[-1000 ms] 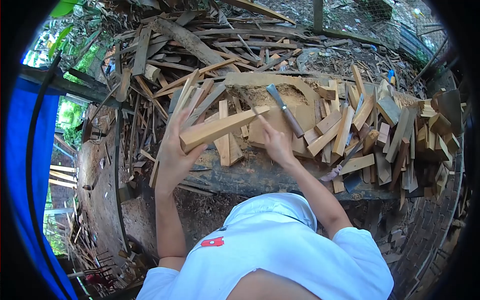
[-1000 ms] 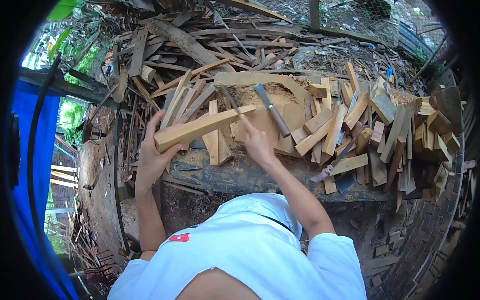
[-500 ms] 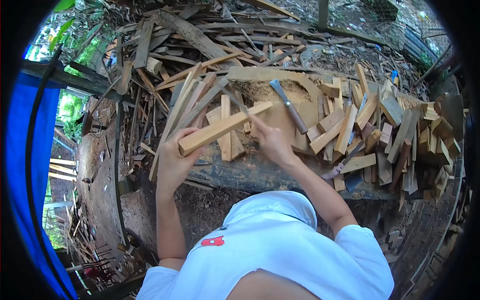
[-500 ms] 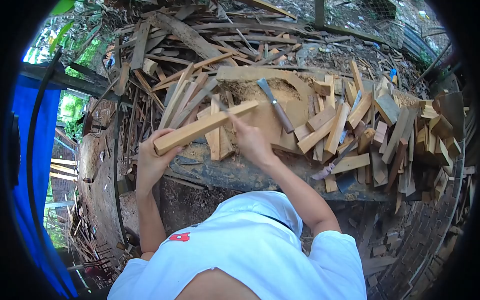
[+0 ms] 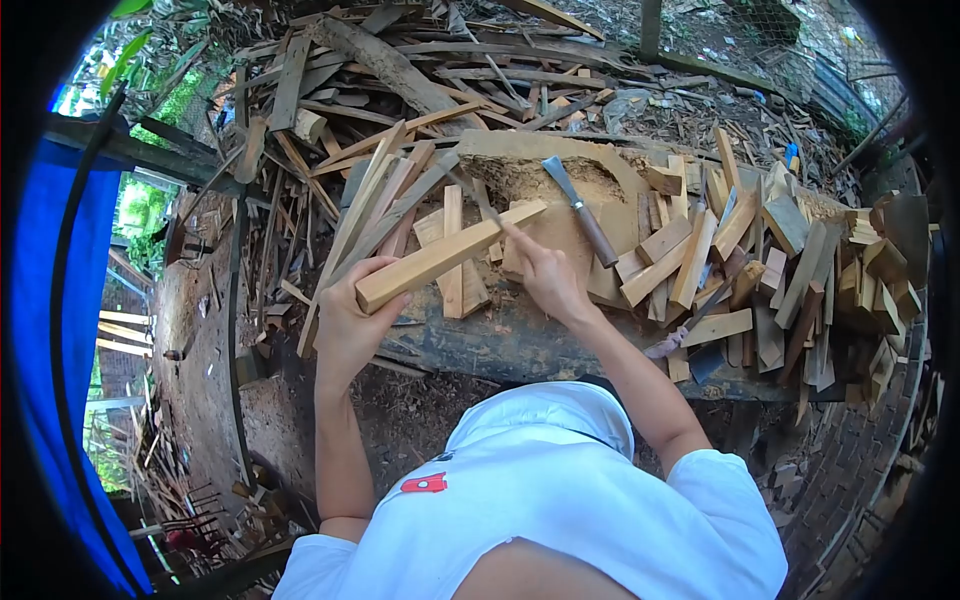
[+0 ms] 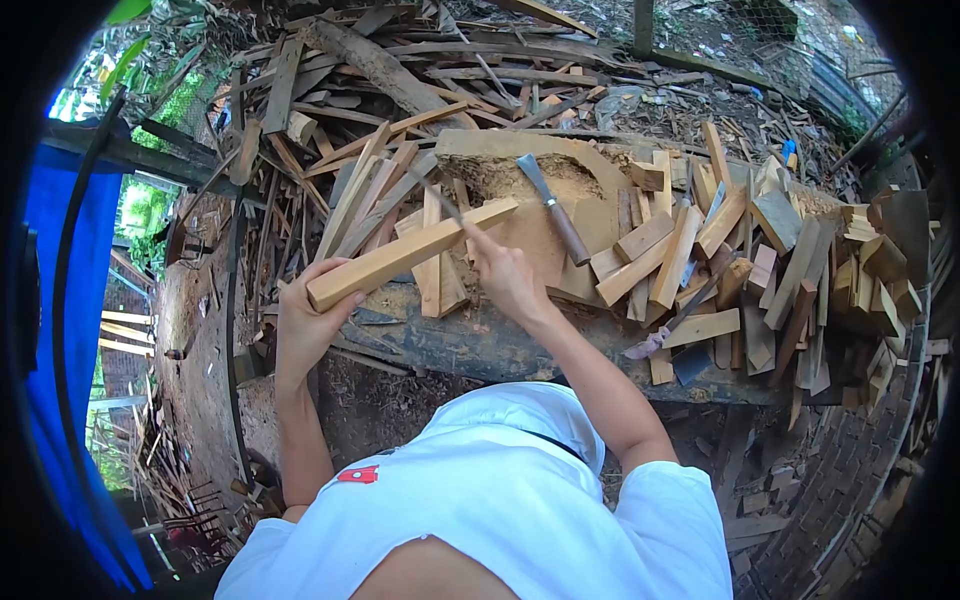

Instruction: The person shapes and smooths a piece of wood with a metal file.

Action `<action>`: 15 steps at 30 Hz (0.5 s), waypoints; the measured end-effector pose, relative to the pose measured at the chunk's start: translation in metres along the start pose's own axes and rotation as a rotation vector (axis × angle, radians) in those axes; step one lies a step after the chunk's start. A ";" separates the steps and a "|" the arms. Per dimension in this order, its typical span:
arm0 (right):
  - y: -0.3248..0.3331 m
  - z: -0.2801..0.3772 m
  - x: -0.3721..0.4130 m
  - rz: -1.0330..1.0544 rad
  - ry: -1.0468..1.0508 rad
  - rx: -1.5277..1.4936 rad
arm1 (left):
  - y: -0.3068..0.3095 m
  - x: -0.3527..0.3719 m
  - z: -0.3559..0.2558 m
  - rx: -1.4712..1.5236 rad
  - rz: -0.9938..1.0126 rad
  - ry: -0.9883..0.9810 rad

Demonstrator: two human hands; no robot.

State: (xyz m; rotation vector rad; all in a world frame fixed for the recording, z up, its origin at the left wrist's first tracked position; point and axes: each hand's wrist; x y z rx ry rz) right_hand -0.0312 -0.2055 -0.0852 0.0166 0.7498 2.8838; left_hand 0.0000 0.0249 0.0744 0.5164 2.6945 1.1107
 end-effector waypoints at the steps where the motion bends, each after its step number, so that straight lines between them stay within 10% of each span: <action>1: 0.001 -0.012 -0.006 0.018 -0.104 0.067 | 0.000 0.000 0.001 0.011 0.006 0.002; 15: -0.001 -0.082 -0.038 0.004 -0.322 0.159 | 0.003 -0.003 0.012 0.066 0.010 -0.016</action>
Point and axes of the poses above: each hand's wrist, its own x-axis away from the middle knuckle, its own y-axis out of the back of the hand, z = x × y
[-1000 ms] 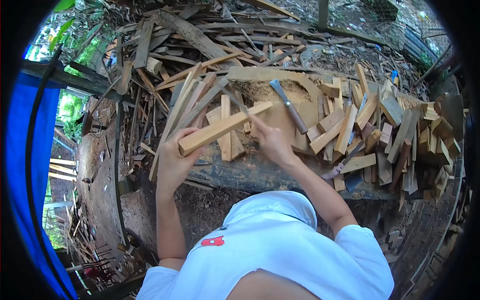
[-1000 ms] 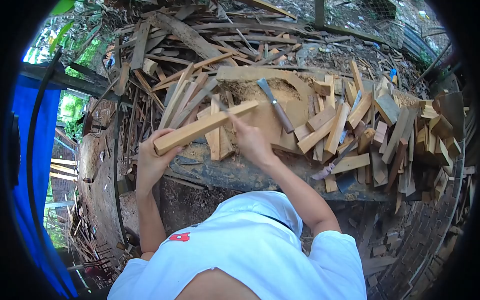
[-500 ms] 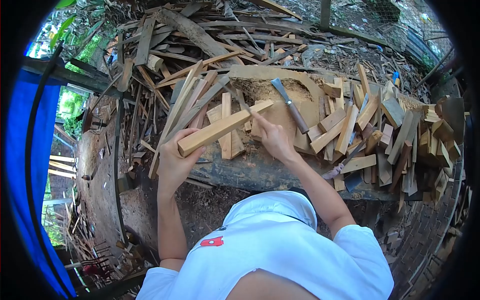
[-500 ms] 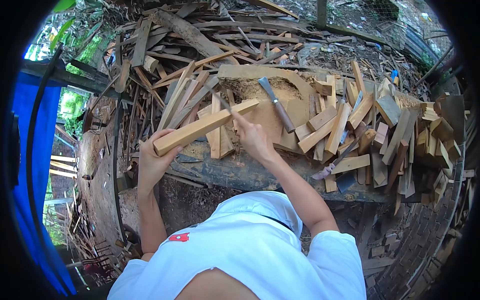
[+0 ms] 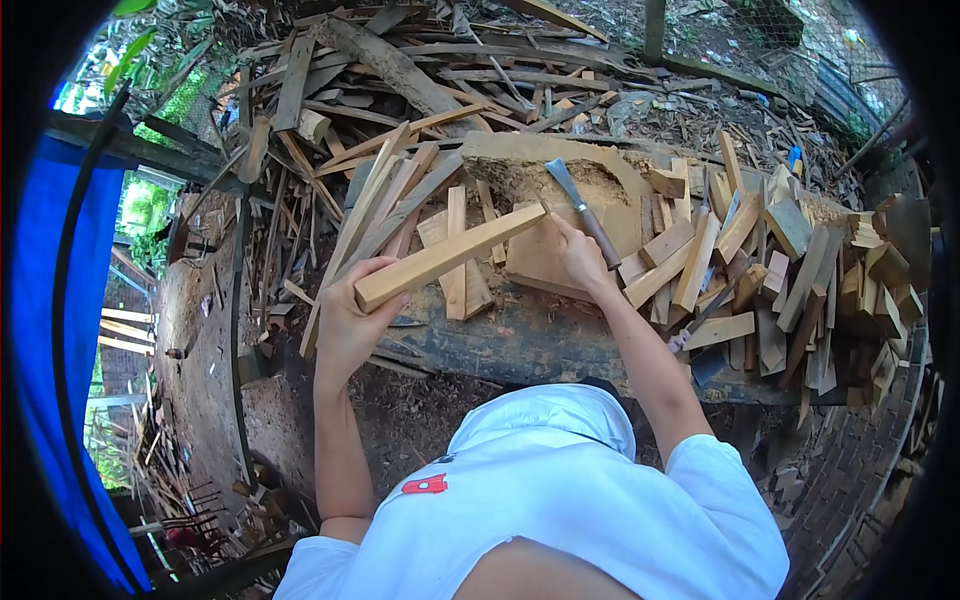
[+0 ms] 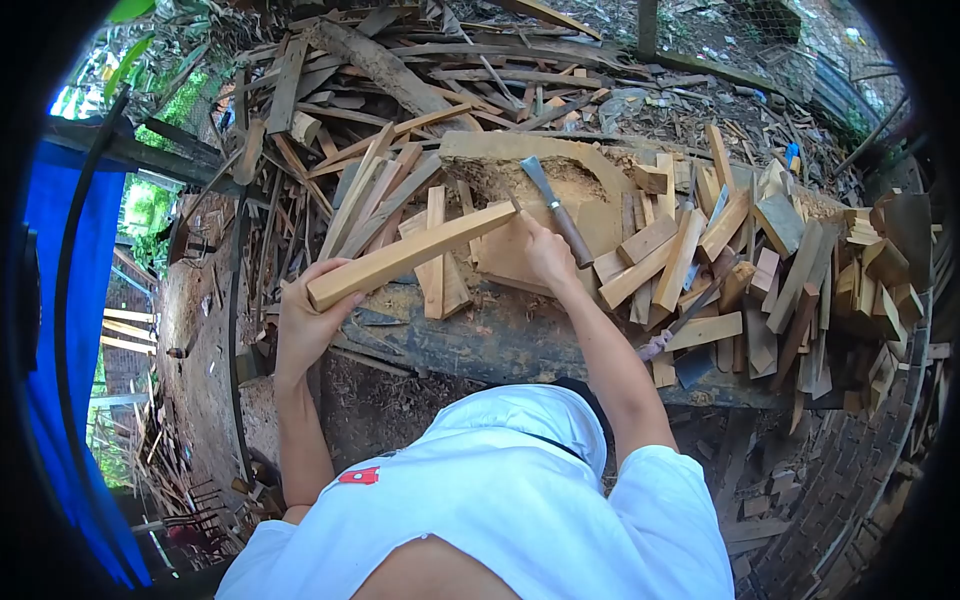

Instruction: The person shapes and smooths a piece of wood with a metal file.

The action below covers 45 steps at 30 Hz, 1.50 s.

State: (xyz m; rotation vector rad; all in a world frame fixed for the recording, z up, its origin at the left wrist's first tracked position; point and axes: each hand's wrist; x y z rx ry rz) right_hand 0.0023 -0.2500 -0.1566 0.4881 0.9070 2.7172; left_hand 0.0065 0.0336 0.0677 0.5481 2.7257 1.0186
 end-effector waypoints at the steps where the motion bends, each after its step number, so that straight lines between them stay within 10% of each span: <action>1: -0.001 0.001 0.000 -0.003 0.002 0.001 | 0.000 0.001 0.001 0.005 -0.002 0.008; 23: -0.021 -0.001 0.023 -0.123 0.021 -0.025 | -0.015 0.005 0.020 0.420 -0.220 0.168; 28: -0.020 0.032 0.070 -0.116 0.318 -0.071 | -0.022 0.005 0.011 0.683 -0.274 0.184; 45: -0.019 -0.005 0.042 -0.111 0.079 0.060 | -0.023 0.004 0.021 0.720 -0.327 0.237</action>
Point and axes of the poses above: each hand's wrist, its own x-axis away from the middle knuckle, its own y-axis out of the back of the hand, z = x × y
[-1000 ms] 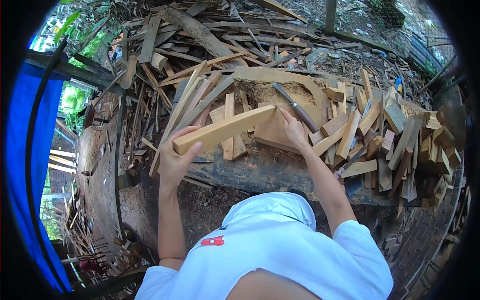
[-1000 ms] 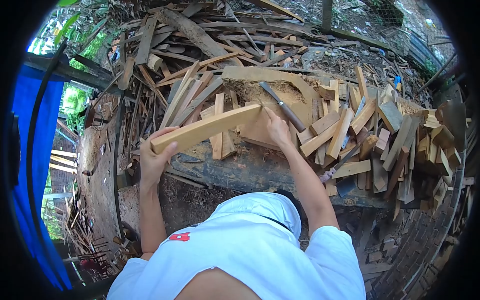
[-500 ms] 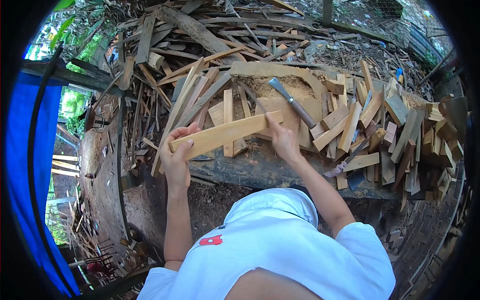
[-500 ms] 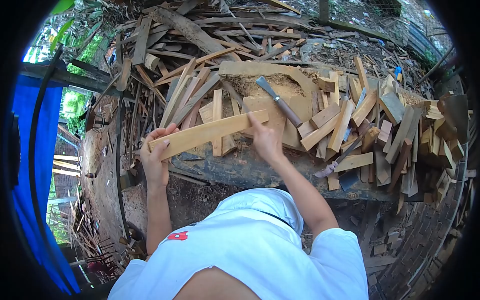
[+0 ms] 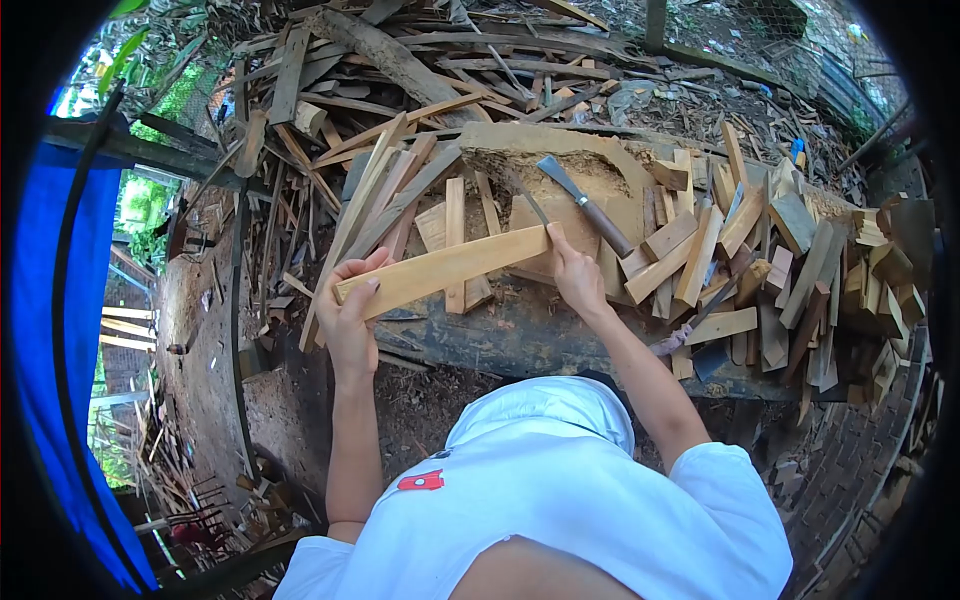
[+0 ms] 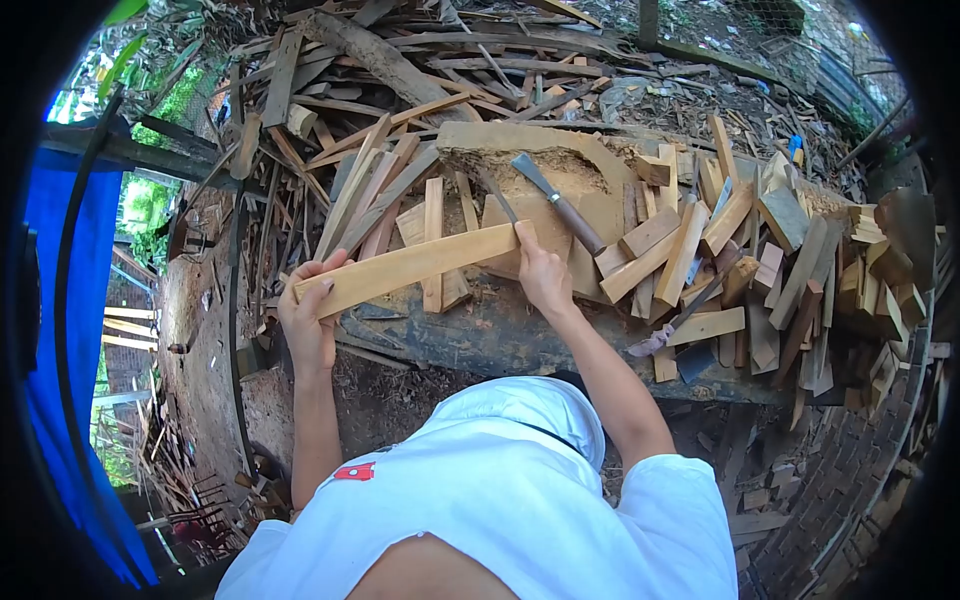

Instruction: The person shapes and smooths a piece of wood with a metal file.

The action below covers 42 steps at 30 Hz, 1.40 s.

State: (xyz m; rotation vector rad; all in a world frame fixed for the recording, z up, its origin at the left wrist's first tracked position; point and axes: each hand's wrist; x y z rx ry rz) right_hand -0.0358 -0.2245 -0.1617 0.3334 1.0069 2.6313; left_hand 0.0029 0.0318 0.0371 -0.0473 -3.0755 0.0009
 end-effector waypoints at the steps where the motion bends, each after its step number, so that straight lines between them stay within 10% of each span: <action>1: 0.002 0.004 0.001 0.025 -0.023 0.018 | -0.001 0.000 0.001 0.004 0.004 0.002; 4: -0.001 0.025 0.022 -0.035 0.226 -0.139 | 0.001 0.002 0.002 -0.030 0.011 -0.034; 9: 0.003 0.003 0.008 0.029 -0.085 -0.065 | 0.001 0.003 0.002 -0.041 0.005 -0.037; 42: 0.023 -0.025 0.020 0.013 -0.054 -0.027 | -0.015 0.040 -0.019 -0.384 0.195 -0.147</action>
Point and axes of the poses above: each hand's wrist, its own x-axis away from the middle knuckle, its own y-axis out of the back of the hand, z = x × y
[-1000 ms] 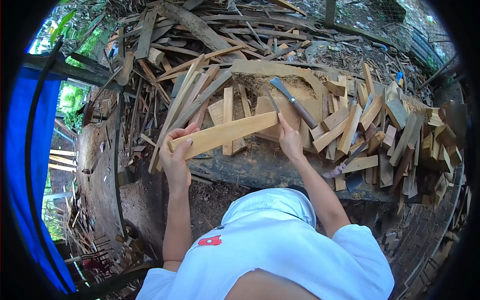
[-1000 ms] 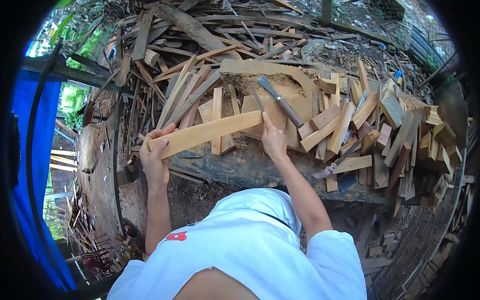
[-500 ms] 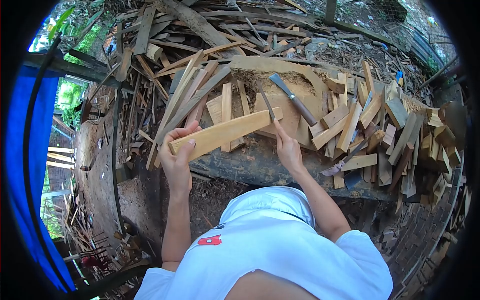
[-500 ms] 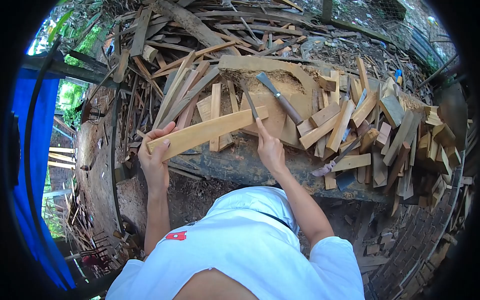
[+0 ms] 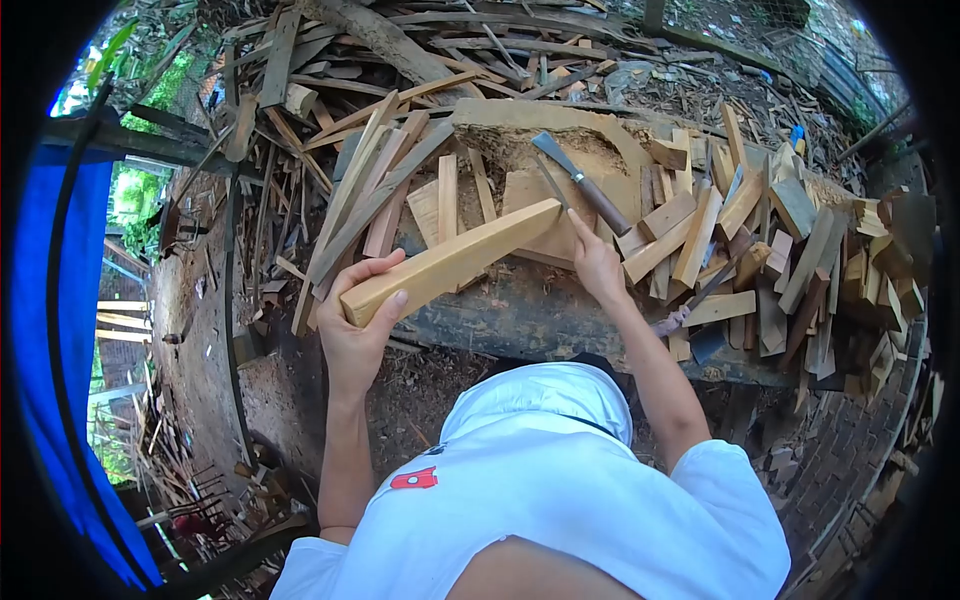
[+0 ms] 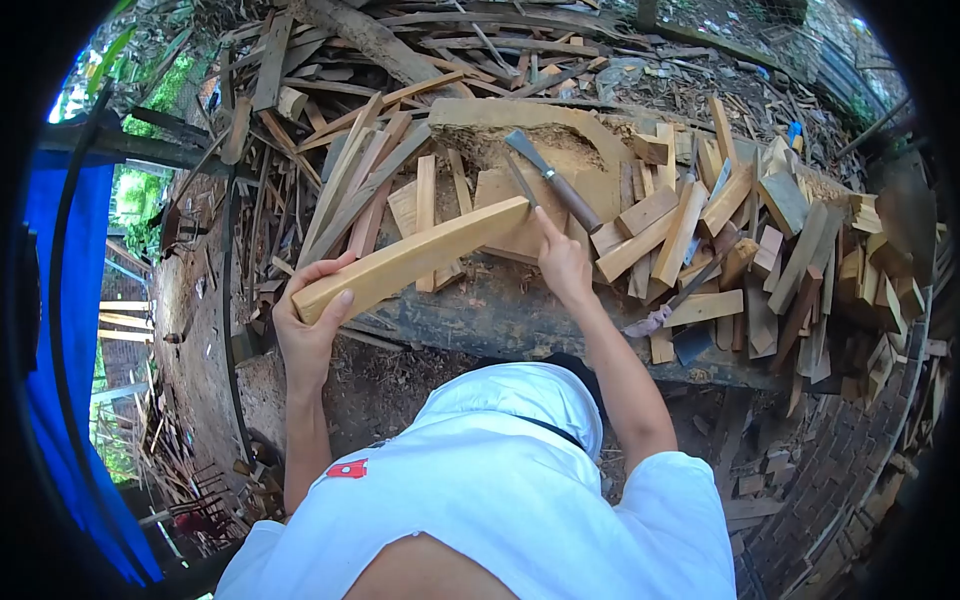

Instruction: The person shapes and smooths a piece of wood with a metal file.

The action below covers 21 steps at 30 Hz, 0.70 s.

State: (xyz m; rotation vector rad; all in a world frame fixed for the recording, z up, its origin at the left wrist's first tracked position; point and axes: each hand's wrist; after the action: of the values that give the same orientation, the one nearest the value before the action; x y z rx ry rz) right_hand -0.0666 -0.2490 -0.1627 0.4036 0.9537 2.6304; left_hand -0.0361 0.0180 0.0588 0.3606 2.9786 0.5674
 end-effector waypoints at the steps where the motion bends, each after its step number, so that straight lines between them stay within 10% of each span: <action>1: 0.002 -0.002 -0.004 -0.003 0.019 -0.001 | 0.000 -0.001 -0.001 -0.015 0.019 -0.010; 21: 0.003 -0.016 -0.011 0.073 0.002 0.068 | 0.000 0.002 -0.007 -0.041 0.081 -0.042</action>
State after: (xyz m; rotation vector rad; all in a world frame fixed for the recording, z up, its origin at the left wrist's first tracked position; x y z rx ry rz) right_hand -0.0629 -0.2651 -0.1745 0.4608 1.0498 2.6697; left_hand -0.0388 0.0157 0.0653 0.4845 2.9190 0.6200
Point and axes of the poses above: each hand's wrist, its own x-axis away from the middle knuckle, its own y-axis out of the back of the hand, z = x × y
